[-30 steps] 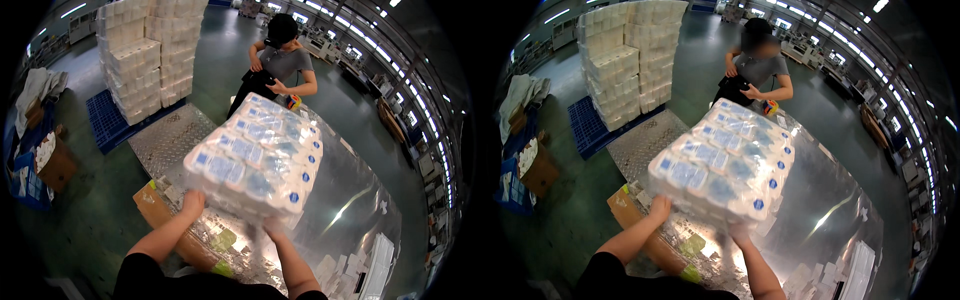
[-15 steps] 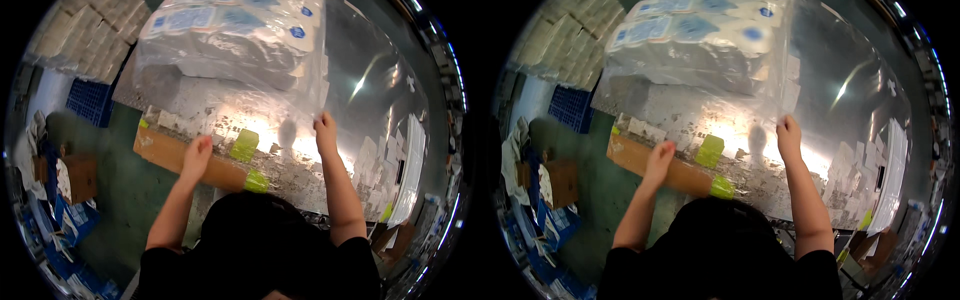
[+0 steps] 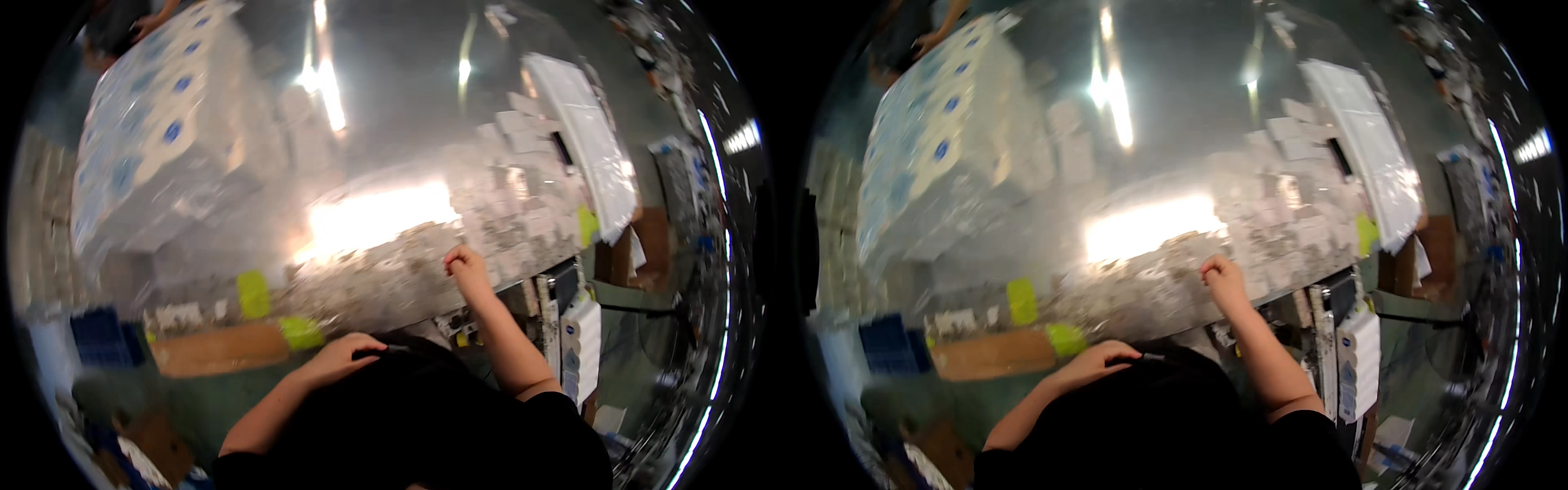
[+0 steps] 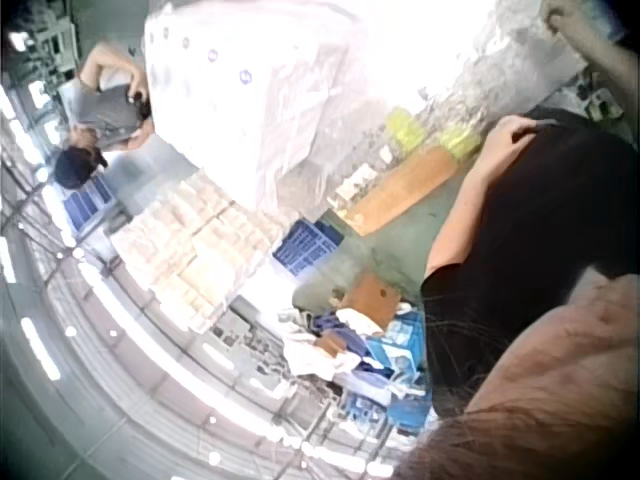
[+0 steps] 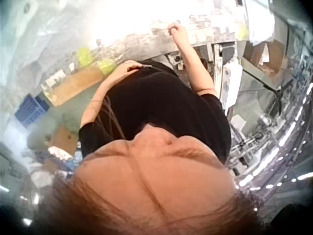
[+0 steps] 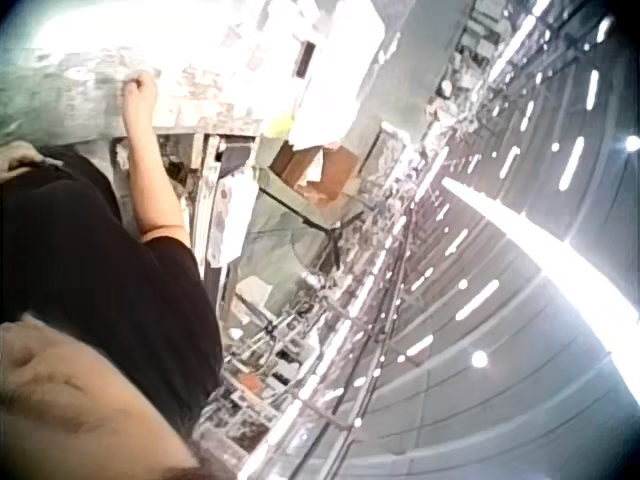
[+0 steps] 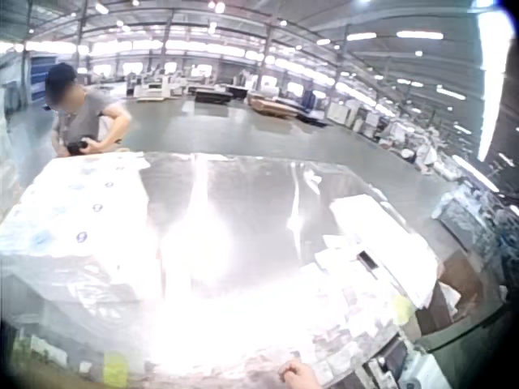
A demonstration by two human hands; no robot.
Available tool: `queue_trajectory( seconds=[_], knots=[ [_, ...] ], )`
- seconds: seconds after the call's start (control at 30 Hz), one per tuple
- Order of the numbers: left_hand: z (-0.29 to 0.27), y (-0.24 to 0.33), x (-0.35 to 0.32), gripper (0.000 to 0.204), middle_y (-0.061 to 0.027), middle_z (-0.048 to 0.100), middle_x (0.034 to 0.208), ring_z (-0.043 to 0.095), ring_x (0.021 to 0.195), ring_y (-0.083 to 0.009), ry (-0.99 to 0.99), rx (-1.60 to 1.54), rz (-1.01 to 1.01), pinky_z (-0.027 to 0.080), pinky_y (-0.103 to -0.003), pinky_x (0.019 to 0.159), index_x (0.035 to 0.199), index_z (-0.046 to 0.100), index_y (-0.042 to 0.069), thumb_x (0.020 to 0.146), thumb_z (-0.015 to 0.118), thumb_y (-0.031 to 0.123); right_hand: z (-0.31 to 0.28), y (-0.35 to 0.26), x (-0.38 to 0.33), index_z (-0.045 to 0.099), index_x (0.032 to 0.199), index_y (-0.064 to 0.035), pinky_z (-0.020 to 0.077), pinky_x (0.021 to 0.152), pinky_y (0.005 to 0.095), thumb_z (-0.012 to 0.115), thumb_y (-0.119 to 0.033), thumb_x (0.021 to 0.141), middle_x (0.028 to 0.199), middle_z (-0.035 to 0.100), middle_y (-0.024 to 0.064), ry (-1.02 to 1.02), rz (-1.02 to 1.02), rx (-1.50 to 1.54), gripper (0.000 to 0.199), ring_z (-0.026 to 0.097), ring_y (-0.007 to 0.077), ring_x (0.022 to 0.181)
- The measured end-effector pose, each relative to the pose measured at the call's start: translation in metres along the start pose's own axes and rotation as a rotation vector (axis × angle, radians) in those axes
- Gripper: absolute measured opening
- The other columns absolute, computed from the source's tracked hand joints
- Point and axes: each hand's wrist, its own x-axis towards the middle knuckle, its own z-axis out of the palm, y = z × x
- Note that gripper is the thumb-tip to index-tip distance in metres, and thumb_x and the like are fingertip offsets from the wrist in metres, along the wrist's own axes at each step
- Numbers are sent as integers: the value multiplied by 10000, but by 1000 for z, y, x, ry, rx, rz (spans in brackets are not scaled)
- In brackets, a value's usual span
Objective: The person places individual packs of tissue paper onto a large plastic sheet on a table. They then fold the plastic sheet over the packs to wrap them. The person repeats this process, handling the packs and the plastic sheet by hand.
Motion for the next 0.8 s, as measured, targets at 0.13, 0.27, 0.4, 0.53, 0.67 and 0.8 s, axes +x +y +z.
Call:
queue_trajectory(
  seconds=[0.13,0.27,0.4,0.53,0.67,0.8],
  knots=[
    [30,16,73,319,-90,557,1073,565,968,-218,-84,9,-148,454,-312,871,1180,602,120,882,606,235,-101,6,7,586,787,-6,456,595,256,454,28,762,687,579,46,121,-17,-73,139,552,118,634],
    [63,39,162,327,-88,614,1043,590,916,-174,-146,-28,-247,460,-281,817,1170,616,87,889,598,253,-239,38,39,595,800,-1,473,592,264,471,12,749,685,598,65,342,-136,-256,134,576,132,631],
    [95,41,233,311,-63,663,992,596,928,-146,-215,-32,-388,451,-261,820,1126,634,66,908,573,280,-403,60,81,654,843,-23,491,626,289,512,-41,747,730,649,100,616,-91,-429,171,626,176,674],
    [105,85,278,335,-65,672,979,606,914,-138,-241,44,-558,451,-262,822,1115,640,65,900,581,315,-534,78,114,656,1027,-42,487,807,363,571,-114,776,940,661,163,804,171,-592,274,633,285,881],
    [112,92,301,374,-57,673,995,603,918,-118,-282,56,-742,451,-256,819,1124,640,70,888,598,357,-607,105,140,579,1185,-48,449,925,401,546,-131,818,1186,570,171,897,346,-722,378,556,326,1072],
    [110,93,315,370,-48,682,958,608,902,-113,-319,19,-767,452,-253,816,1101,658,84,876,619,375,-633,152,167,549,1226,-50,434,952,436,504,-109,847,1297,486,165,1023,379,-859,386,495,337,1166]
  ],
)
